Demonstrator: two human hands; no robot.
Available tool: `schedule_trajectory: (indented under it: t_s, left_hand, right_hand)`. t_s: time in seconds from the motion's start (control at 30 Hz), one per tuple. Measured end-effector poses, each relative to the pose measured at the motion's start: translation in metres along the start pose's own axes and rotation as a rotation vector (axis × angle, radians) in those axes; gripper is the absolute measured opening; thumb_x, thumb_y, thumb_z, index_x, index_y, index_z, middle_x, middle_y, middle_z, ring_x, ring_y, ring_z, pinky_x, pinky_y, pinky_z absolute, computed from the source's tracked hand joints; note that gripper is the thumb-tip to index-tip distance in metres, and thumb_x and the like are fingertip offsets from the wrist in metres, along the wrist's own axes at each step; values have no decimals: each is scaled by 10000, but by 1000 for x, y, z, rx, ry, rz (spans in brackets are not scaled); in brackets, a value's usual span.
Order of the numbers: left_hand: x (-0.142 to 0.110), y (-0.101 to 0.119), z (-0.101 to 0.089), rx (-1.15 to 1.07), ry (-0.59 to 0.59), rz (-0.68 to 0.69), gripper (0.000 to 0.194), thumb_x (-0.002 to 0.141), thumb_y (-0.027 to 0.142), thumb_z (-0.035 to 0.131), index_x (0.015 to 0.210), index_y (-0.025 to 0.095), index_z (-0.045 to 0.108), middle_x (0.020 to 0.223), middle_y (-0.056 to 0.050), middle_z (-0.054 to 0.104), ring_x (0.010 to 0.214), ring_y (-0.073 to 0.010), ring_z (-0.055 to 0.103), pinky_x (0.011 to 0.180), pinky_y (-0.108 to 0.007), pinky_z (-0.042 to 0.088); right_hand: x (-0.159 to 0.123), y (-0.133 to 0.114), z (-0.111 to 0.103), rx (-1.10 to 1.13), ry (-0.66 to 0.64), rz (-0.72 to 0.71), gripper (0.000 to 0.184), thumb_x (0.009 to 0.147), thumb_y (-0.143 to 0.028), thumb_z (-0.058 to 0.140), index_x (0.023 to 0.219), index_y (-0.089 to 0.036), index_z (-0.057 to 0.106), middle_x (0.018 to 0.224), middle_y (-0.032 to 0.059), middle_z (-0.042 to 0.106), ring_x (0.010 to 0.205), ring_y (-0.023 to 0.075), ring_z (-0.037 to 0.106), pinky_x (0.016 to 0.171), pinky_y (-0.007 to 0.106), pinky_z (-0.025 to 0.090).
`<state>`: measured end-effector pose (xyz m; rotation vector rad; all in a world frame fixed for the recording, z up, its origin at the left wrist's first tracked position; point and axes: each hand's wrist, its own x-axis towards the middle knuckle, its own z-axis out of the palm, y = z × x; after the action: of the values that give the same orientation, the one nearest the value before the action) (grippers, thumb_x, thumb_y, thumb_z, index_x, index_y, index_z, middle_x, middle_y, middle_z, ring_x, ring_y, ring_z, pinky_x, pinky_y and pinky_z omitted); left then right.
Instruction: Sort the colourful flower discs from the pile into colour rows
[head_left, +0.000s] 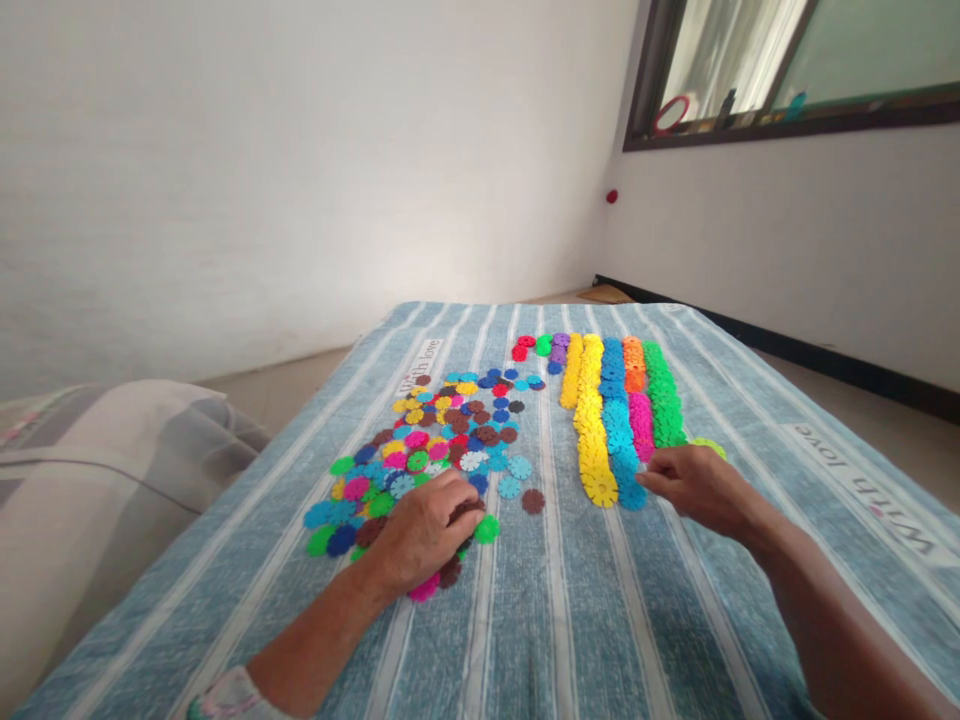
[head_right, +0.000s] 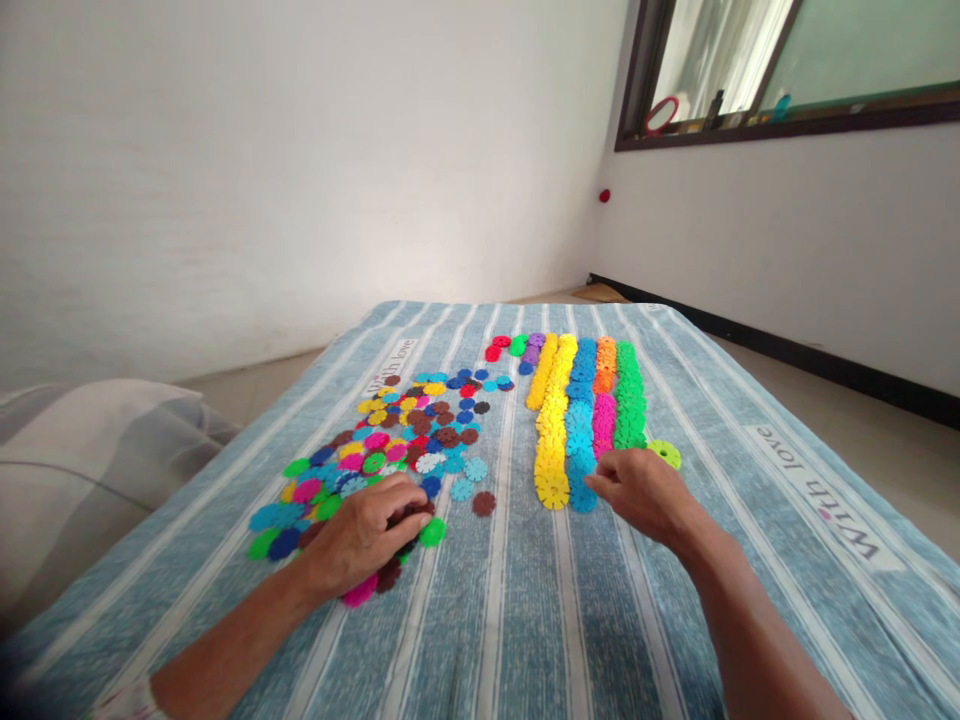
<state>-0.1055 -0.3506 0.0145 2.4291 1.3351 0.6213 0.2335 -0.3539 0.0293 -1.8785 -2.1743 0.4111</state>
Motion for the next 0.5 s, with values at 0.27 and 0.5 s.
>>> schedule_trajectory:
  t_s: [0.27,0.5]
  left_hand:
    - [-1,4,-1,40,-12,-8,110,818,160,550,733,169,620,752,-8,592,727,-129,567,669,-233,436]
    - [-3,8,-1,11,-12,-20,120,819,161,545,726,168,620,747,-11,592,732,-134,565,671,-239,443]
  right_hand:
    - [-9,-49,29,360,-105,-238,261,848,-268,541,600,-187,532,538,-48,476,514,108,464,484,234,276]
    - [-13,-71,61,124,-89,-277,207,885,-240,546,705,-181,631,632,7,635,612,157,594,546,256,300]
